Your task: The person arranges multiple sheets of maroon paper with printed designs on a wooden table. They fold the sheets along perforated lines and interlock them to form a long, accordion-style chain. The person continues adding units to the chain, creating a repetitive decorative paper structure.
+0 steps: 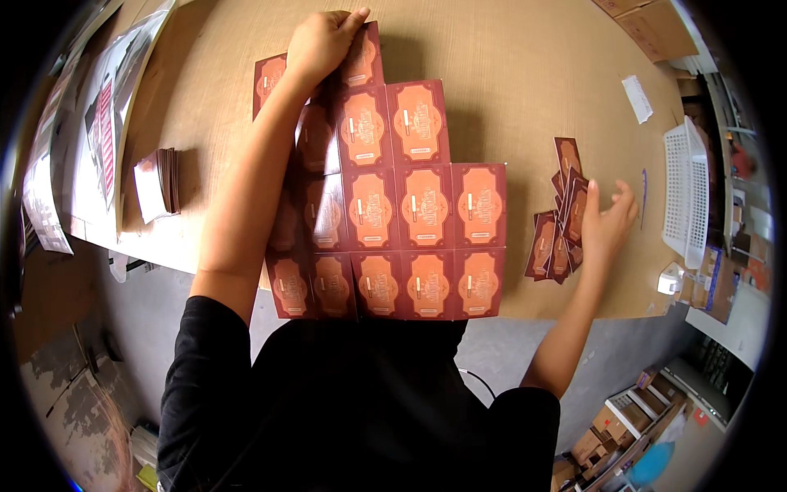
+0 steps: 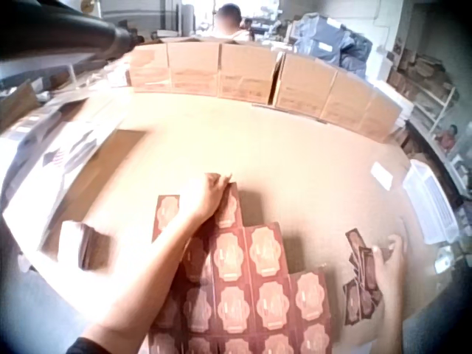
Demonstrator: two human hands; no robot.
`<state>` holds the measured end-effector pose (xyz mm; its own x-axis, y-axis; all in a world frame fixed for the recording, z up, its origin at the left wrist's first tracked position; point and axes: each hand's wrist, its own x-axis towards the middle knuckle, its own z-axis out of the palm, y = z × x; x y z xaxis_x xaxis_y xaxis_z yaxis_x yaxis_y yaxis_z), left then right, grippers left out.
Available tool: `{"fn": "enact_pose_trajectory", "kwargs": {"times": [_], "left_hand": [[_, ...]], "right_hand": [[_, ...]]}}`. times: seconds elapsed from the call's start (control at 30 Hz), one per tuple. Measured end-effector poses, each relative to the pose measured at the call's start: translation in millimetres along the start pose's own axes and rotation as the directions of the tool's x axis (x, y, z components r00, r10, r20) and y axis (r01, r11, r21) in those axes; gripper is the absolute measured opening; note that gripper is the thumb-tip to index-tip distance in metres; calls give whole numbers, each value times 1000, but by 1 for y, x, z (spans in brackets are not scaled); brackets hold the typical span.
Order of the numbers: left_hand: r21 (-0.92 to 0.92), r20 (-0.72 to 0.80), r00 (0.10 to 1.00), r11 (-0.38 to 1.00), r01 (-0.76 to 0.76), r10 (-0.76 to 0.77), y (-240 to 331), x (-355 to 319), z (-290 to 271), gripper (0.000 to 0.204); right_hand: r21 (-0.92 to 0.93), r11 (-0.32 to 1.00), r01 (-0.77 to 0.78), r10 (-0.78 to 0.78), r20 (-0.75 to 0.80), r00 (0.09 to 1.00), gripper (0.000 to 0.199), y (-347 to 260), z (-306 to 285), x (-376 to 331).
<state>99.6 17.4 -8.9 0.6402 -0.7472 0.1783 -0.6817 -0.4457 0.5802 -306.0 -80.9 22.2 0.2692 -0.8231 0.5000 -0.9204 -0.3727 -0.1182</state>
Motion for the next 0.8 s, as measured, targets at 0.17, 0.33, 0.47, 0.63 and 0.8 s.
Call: {"fn": "enact_pose_trajectory", "kwargs": {"times": [0.17,0.33,0.47,0.63,0.8], "left_hand": [[81,-50,998,996,-27,31,6,-9,9,51],[77,-43,999,997,-29,32,8,-12,6,51],[143,-80,994,988,-64,76,9,-14,6,51],[236,-42,994,967,-91,104,12,-18,11,45],[239,-44,993,966,-100,114,14,-19,13,44]], "right_hand": [[643,765,40,-271,265,926,25,-109,3,23],[550,688,473,-716,411,564,37,-219,29,34],[544,670,504,-742,487,461,40,-233,44,35],[517,696,498,-715,445,539,39,-227,41,23],[501,702,505,-706,401,584,38,-222,39,18]]}}
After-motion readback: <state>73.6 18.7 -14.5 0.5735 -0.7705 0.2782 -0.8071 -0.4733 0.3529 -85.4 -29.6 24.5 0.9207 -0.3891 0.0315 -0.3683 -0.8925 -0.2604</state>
